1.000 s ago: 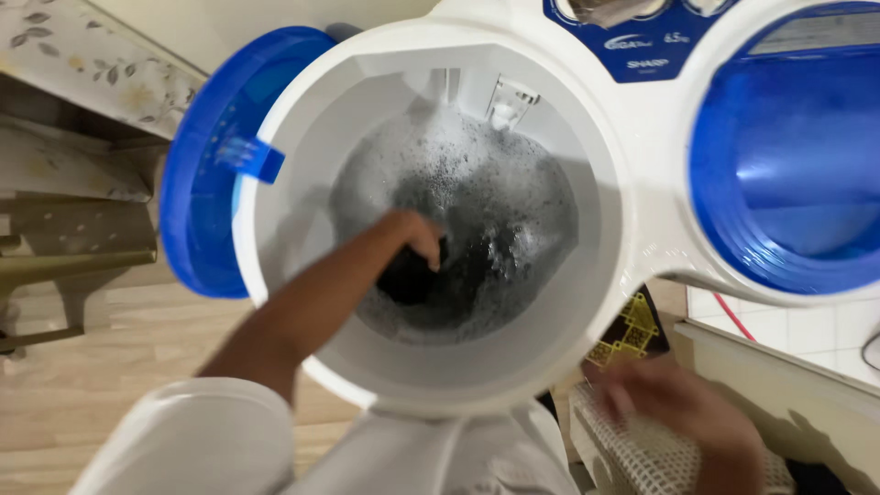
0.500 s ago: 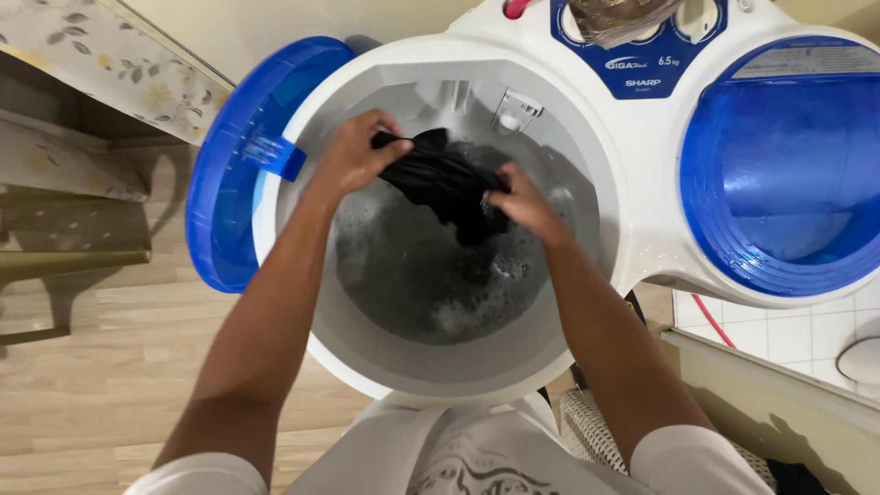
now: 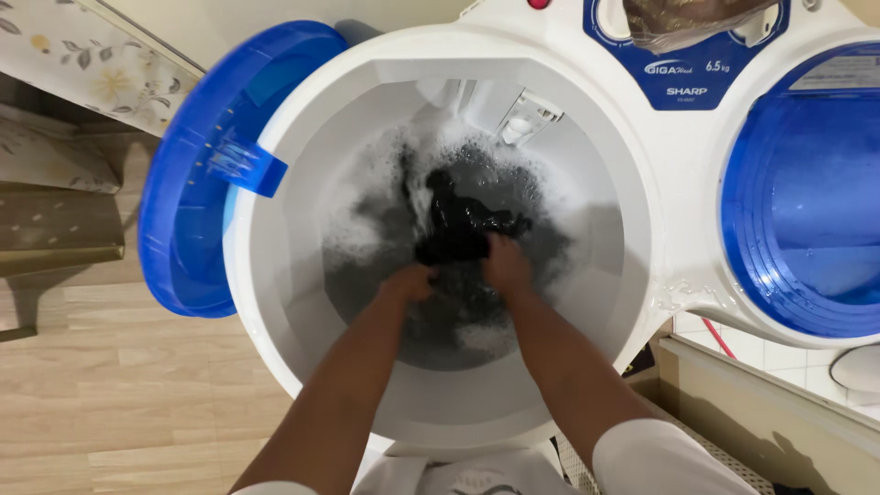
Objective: The person washes clothes in a two-tub washing machine by hand, scrubbing various garments in the soapy water and then transferring them into the adjacent spinner tub.
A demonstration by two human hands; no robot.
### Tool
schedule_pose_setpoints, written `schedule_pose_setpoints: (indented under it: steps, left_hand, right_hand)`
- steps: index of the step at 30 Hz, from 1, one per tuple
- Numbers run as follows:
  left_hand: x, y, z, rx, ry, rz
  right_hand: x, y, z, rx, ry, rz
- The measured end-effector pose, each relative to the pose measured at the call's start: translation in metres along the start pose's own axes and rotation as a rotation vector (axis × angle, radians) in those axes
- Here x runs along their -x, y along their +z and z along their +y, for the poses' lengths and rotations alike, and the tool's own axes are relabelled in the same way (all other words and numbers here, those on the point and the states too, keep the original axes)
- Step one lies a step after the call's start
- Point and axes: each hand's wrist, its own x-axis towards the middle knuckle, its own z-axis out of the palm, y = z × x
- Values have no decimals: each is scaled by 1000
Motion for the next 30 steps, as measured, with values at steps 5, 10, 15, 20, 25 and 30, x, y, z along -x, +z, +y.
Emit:
schedule_pose_setpoints:
  steps: [5, 10, 15, 20, 25, 30]
  left_hand:
    - [-60, -28, -75, 852, 389, 933]
    - [-32, -42, -32, 1546, -94, 234]
    - [86, -50, 41, 1614, 569, 125]
    - [102, -63, 70, 1624, 379, 276]
    - [41, -74, 58, 1558, 78, 368]
    - [-18, -77, 21, 1073, 136, 779]
  right_hand:
    - [-9, -52, -13, 168, 417, -103]
    - [37, -101, -113, -151, -239, 203]
    - [131, -169, -198, -679, -793, 186]
    - [87, -114, -190, -763, -327, 86]
    - [-7, -64, -45, 42, 61, 129]
    - [-49, -84, 15, 96, 306, 132]
